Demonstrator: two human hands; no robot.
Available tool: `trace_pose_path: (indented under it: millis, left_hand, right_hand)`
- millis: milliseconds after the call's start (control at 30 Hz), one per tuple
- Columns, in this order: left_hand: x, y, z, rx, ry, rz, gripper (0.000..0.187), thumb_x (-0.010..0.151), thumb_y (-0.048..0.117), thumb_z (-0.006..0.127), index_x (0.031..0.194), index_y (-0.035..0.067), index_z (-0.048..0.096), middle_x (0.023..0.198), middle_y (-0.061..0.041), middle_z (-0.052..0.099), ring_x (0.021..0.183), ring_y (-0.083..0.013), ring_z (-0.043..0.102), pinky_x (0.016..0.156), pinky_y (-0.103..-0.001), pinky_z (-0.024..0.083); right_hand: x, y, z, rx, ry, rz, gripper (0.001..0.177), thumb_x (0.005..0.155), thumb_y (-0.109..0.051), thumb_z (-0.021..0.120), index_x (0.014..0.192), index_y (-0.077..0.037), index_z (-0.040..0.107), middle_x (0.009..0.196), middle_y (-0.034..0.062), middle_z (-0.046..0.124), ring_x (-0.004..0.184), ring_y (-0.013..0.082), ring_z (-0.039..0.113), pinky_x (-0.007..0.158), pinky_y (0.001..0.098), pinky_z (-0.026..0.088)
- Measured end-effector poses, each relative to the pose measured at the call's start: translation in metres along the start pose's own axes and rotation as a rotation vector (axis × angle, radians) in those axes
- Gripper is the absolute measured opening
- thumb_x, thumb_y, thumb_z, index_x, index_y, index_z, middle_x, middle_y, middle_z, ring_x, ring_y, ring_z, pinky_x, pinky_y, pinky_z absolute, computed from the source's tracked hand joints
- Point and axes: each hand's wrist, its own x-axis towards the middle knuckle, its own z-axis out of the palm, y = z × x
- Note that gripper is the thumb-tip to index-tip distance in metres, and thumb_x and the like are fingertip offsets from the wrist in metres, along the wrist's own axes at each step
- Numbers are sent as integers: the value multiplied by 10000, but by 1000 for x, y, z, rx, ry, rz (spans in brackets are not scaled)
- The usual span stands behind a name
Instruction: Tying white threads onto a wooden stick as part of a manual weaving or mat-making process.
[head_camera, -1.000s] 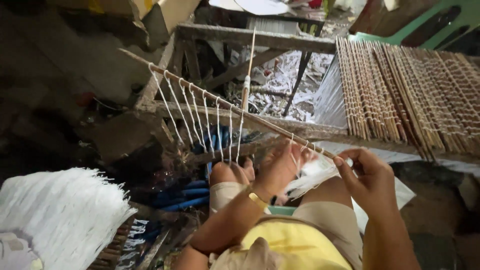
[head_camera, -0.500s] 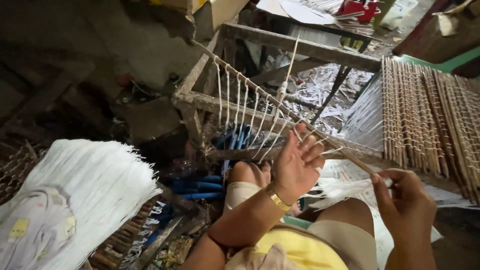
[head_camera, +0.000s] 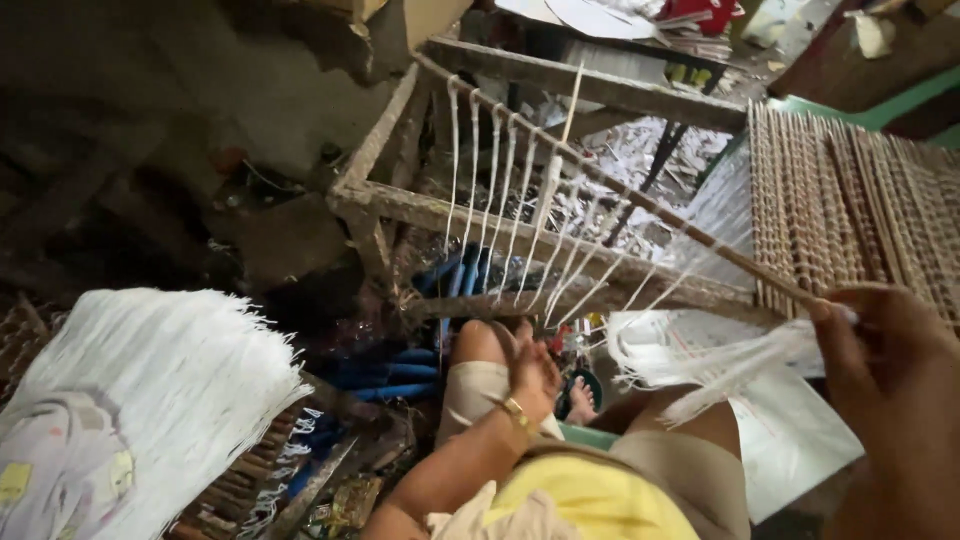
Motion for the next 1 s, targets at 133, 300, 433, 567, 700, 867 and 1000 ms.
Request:
trace_pose_path:
  millis: [133, 300, 433, 567, 700, 867, 1000]
  left_hand:
    - [-77, -26, 49, 274, -389, -112, 269, 1020, 321, 657, 827, 141, 610, 648, 30, 559, 518, -50, 493, 451, -180, 370]
    - [-142, 9, 129, 1065, -841, 883, 339, 1055, 369, 583, 1332, 178, 629, 1315, -47, 609, 1093, -231, 726, 727, -243, 571]
    - [-150, 20, 138, 1085, -918, 926, 241, 1053, 294, 554, 1071, 109, 708, 1078, -43, 728, 952, -179, 690, 823, -311, 540]
    - [-166, 31, 141, 892, -882, 771, 211, 1091, 289, 509, 1096, 87, 570, 1108, -114, 714, 1088, -201, 696, 935, -320, 568]
    - [-160, 19, 134, 1226, -828, 1048, 246, 948, 317, 723, 1092, 135, 640, 1028, -2, 677, 917, -157, 676, 749, -304, 543]
    - [-157, 30, 131, 1057, -762, 895, 376, 1092, 431, 462, 1034, 138, 690, 934, 0, 677, 840, -128, 650, 770, -272, 511]
    - [-177, 24, 135, 890, -926, 717, 299, 1139, 339, 387, 982, 106, 490, 1073, -71, 754, 822, -123, 644, 745, -243, 503]
  right_hand:
    - [-18, -15, 4, 94, -133, -12, 194, 1193, -181, 563, 1268, -24, 649, 1054, 120, 696, 947, 225, 639, 843, 369, 462]
    - [-35, -14, 24, 290, -211, -22, 188, 1179, -144, 424, 1215, -86, 599, 991, 42, 630, 914, 155, 593, 869, 305, 452]
    - [-43, -22, 24, 329, -269, 47, 148, 1105, -168, 515, 1194, -84, 598, 941, 6, 624, 793, 119, 551, 744, 279, 420]
    - [-48, -18, 27, 281, -251, 34, 123, 1088, -176, 567, 1151, -75, 600, 873, 2, 639, 655, 123, 530, 636, 304, 401]
    - [-53, -28, 26, 347, -256, 23, 129, 1091, -135, 553, 1192, -84, 614, 943, -13, 628, 666, 108, 486, 648, 287, 395]
    - [-58, -20, 24, 429, -206, -1, 129, 1107, -159, 546, 1153, -61, 616, 870, -3, 608, 617, 85, 438, 591, 265, 354]
    - [-61, -19, 23, 443, -219, 23, 142, 1092, -96, 527, 1186, -35, 613, 913, 16, 614, 652, 88, 461, 618, 258, 368]
